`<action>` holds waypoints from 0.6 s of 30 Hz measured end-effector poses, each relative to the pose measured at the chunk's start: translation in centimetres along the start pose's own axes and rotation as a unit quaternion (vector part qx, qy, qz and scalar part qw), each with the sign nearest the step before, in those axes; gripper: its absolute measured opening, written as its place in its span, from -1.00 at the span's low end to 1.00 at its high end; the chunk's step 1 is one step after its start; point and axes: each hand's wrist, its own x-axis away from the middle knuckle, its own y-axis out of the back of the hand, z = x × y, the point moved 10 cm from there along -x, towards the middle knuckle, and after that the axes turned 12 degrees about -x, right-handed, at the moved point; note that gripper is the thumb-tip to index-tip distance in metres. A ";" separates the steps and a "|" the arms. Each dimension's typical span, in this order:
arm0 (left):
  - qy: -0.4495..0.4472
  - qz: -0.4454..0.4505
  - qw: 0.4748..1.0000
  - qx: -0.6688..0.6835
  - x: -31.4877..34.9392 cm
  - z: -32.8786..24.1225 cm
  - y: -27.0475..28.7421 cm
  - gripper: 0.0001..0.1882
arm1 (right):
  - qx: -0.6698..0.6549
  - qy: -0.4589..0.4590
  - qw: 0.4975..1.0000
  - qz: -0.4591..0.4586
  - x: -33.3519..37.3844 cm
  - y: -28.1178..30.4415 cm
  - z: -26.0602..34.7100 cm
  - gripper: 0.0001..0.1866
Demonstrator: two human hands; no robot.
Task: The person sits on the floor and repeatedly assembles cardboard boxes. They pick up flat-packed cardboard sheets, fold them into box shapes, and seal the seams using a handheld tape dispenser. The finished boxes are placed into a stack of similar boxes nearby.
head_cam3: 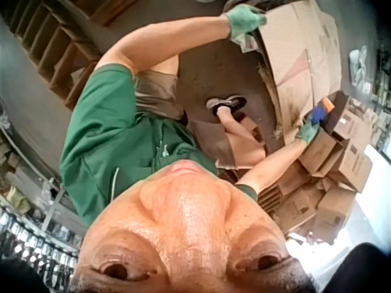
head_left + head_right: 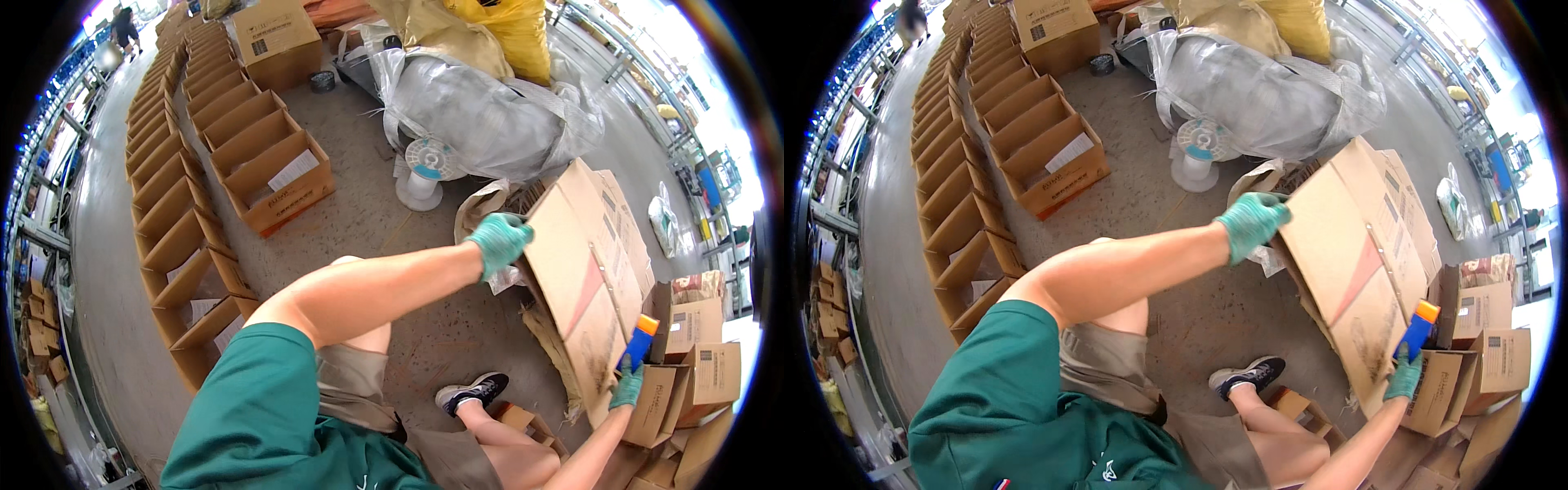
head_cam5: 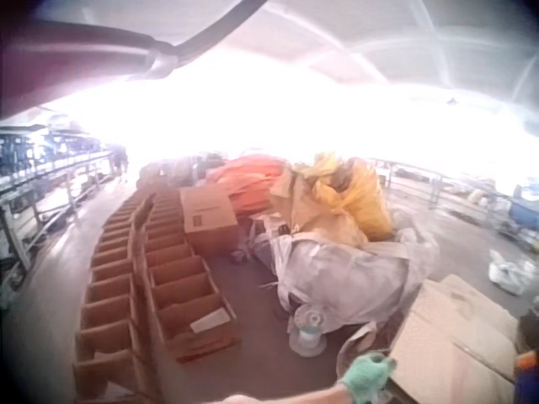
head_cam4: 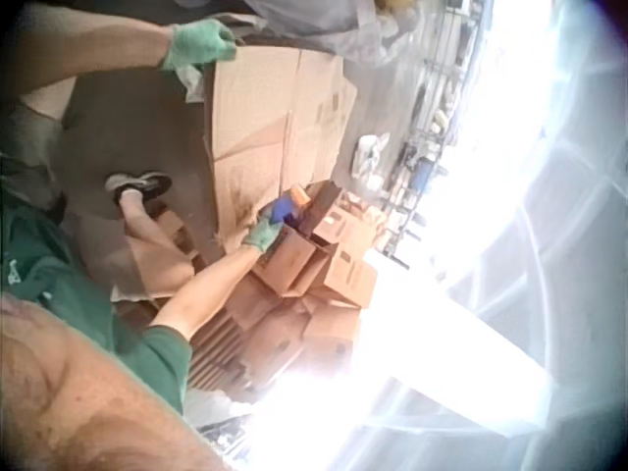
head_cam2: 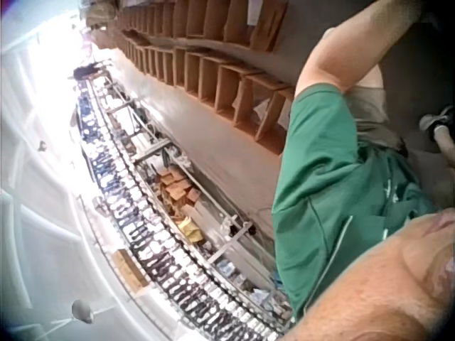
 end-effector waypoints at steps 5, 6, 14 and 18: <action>0.007 0.004 0.896 -0.444 -0.5 1.0 0.5 -0.45 | 0.055 0.064 0.990 0.110 6.5 -6.7 -2.6 -0.47; -0.032 0.016 0.881 -0.471 -1.3 1.5 0.2 -0.45 | 0.094 0.127 0.979 0.129 6.3 -6.8 -3.8 -0.50; -0.207 -0.059 0.887 -0.408 4.7 -16.0 14.4 -0.52 | 0.035 0.173 0.979 0.100 8.2 -10.4 2.0 -0.57; -0.283 -0.114 0.745 -0.594 10.0 -27.8 22.4 -0.45 | 0.050 0.090 0.993 0.050 3.2 -8.8 -0.1 -0.47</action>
